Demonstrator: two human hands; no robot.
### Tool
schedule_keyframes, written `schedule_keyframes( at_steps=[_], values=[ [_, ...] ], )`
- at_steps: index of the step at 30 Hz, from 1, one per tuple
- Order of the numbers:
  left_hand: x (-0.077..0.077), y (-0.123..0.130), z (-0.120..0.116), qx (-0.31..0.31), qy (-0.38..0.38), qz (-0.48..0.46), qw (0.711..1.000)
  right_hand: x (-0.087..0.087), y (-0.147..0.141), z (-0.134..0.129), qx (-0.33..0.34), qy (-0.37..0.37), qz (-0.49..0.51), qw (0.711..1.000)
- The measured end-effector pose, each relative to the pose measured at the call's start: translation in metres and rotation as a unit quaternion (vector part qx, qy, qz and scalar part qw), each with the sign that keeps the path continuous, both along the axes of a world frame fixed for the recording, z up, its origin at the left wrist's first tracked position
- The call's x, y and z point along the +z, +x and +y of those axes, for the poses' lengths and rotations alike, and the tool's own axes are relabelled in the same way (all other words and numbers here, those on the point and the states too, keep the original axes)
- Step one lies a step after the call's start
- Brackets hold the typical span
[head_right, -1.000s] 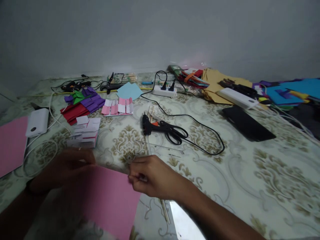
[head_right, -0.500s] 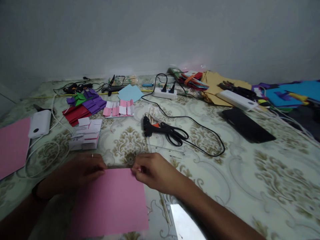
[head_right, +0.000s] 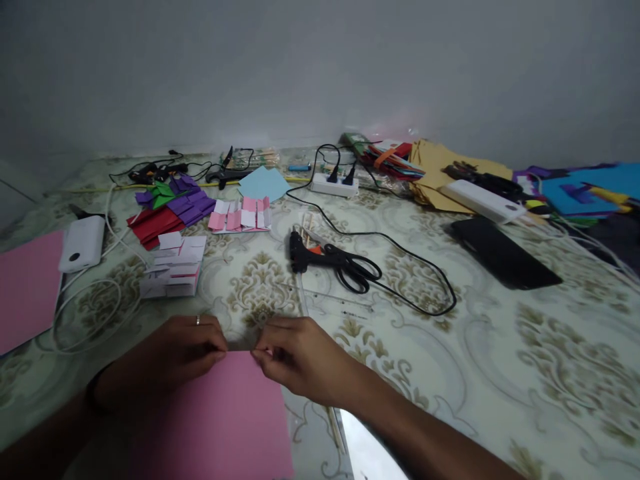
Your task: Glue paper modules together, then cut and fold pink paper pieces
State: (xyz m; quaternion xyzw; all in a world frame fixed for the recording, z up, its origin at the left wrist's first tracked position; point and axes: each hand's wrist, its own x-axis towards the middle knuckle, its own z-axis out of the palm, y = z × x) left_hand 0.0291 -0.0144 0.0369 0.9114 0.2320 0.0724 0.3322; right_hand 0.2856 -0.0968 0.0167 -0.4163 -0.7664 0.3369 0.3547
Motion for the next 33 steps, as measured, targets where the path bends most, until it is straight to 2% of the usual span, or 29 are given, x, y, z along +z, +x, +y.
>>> schedule_keyframes(
  at_steps=[3, 14, 18, 22, 28, 33],
  values=[
    [-0.004, 0.003, -0.003, 0.0, 0.01, -0.009, 1.0, -0.002, -0.005, -0.001, 0.008, 0.0, 0.004, 1.0],
    [-0.004, 0.003, -0.011, -0.003, 0.008, -0.015, 1.0, -0.008, -0.013, -0.006, 0.023, 0.014, -0.002, 1.0],
    [-0.005, 0.003, -0.01, 0.006, -0.025, -0.01, 1.0, -0.009, -0.012, -0.006, 0.02, 0.014, 0.005, 1.0],
    [-0.005, 0.005, -0.008, 0.01, -0.055, -0.018, 0.998, -0.008, -0.011, -0.005, 0.013, 0.014, 0.009, 1.0],
    [-0.005, 0.005, -0.004, 0.022, -0.06, -0.025, 0.998, -0.004, -0.006, -0.002, -0.002, 0.009, 0.004, 1.0],
    [-0.005, 0.002, 0.002, 0.039, -0.07, -0.033, 0.996, 0.004, 0.004, 0.003, -0.038, -0.013, -0.008, 0.999]
  ],
)
